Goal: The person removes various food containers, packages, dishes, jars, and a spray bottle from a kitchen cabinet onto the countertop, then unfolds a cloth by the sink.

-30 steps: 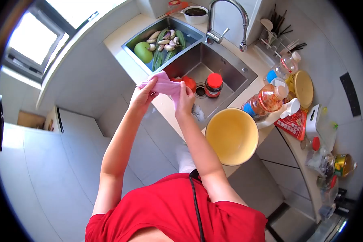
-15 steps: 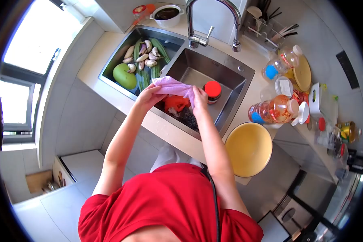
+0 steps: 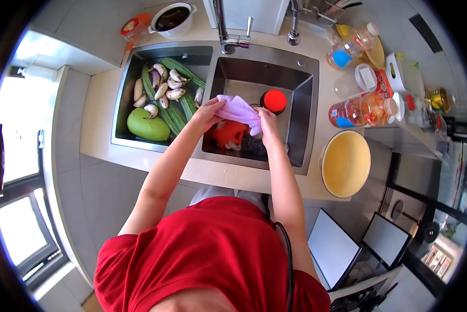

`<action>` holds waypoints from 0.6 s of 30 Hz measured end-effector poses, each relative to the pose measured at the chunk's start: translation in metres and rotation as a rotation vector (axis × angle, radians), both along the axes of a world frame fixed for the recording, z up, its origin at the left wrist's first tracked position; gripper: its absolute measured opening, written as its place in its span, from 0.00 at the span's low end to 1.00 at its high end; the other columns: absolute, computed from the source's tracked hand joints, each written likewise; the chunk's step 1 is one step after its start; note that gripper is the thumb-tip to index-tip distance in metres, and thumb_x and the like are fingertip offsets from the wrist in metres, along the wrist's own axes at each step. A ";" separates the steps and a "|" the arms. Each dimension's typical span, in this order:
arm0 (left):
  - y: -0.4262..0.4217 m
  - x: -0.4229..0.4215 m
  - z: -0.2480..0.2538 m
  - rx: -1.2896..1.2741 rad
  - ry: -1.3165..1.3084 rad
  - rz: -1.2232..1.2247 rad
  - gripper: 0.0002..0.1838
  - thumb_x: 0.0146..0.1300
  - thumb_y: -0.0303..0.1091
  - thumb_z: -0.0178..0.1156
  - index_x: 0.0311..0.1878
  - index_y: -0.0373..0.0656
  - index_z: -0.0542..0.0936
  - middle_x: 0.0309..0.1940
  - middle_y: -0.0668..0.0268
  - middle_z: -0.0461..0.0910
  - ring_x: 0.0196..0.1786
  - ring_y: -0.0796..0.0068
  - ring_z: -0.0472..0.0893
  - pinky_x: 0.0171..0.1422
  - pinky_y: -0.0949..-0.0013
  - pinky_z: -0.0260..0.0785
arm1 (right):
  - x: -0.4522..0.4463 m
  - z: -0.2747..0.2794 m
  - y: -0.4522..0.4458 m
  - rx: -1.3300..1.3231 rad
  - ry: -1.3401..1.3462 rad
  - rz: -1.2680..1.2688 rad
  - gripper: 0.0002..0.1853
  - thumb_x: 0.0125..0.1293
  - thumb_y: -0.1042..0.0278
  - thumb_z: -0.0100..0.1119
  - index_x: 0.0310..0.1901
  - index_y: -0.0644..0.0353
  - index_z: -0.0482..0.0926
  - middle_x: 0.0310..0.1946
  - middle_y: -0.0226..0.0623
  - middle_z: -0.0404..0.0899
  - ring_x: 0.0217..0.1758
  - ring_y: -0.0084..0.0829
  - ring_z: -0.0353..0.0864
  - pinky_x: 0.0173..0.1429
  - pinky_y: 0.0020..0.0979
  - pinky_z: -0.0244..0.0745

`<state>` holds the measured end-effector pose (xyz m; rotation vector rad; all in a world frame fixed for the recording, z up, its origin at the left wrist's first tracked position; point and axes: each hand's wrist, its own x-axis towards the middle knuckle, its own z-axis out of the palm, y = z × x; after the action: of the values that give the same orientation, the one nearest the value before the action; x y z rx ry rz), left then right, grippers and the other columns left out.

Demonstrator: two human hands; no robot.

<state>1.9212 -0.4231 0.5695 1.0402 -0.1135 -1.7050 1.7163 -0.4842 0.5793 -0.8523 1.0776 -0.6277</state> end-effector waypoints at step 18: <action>-0.018 -0.045 -0.087 0.125 -1.790 -1.119 0.10 0.54 0.33 0.56 0.39 0.46 0.80 0.39 0.61 0.80 0.50 0.60 0.76 0.47 0.59 0.71 | -0.078 -0.084 -0.009 -0.482 1.250 0.686 0.09 0.53 0.72 0.57 0.35 0.48 0.83 0.45 0.41 0.78 0.47 0.42 0.78 0.50 0.39 0.73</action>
<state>1.8767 -0.4409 0.4823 2.5590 -2.0021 -0.9595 1.6381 -0.4932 0.4952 -2.0498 1.5928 0.3562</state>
